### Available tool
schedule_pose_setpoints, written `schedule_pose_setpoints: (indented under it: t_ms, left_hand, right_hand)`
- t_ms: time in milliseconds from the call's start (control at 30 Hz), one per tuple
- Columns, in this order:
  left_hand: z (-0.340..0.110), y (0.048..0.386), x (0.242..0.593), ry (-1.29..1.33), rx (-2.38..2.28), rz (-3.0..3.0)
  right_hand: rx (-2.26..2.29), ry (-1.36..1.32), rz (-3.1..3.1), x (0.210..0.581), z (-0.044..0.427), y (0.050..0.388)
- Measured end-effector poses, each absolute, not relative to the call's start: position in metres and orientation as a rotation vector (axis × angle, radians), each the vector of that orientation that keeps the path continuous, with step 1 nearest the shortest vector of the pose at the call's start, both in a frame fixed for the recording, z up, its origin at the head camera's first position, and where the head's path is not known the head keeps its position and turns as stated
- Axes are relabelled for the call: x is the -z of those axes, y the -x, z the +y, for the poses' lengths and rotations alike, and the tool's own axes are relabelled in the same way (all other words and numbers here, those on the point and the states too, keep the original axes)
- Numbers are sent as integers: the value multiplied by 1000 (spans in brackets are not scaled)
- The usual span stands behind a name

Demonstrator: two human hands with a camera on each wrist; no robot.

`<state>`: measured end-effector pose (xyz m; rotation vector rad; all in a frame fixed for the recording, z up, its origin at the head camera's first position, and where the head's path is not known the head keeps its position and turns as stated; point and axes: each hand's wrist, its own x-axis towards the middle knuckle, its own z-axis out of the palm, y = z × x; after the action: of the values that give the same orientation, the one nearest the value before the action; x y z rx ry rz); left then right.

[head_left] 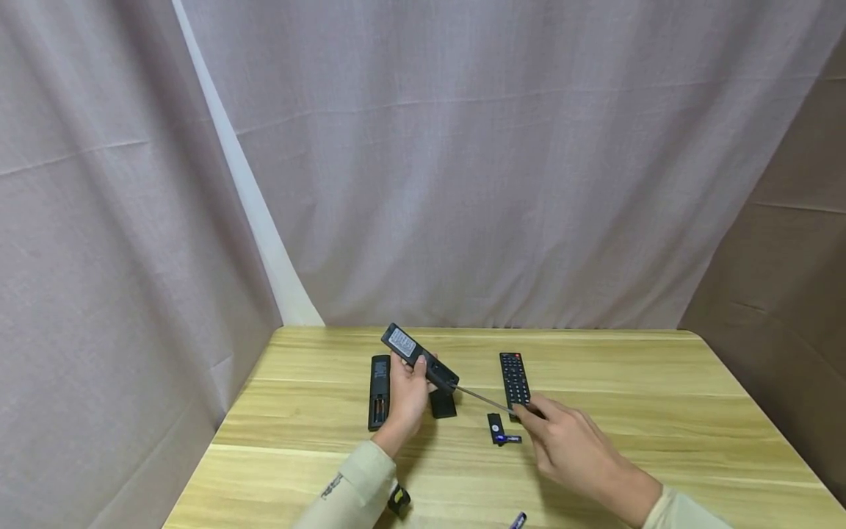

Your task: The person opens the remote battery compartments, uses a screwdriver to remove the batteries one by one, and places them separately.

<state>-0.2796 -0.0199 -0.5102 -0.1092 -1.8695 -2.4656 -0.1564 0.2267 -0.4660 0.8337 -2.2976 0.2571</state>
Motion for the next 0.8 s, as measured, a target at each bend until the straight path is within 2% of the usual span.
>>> schedule_pose_setpoints:
  t_ms: [433, 800]
  left_hand:
    - [-26, 281, 513, 108, 2431, -1908]
    - [-29, 281, 507, 10, 2253, -2063]
  right_hand:
    - [-465, -645, -2278, 474, 242, 161]
    - [-477, -635, -2236, 478, 250, 162]
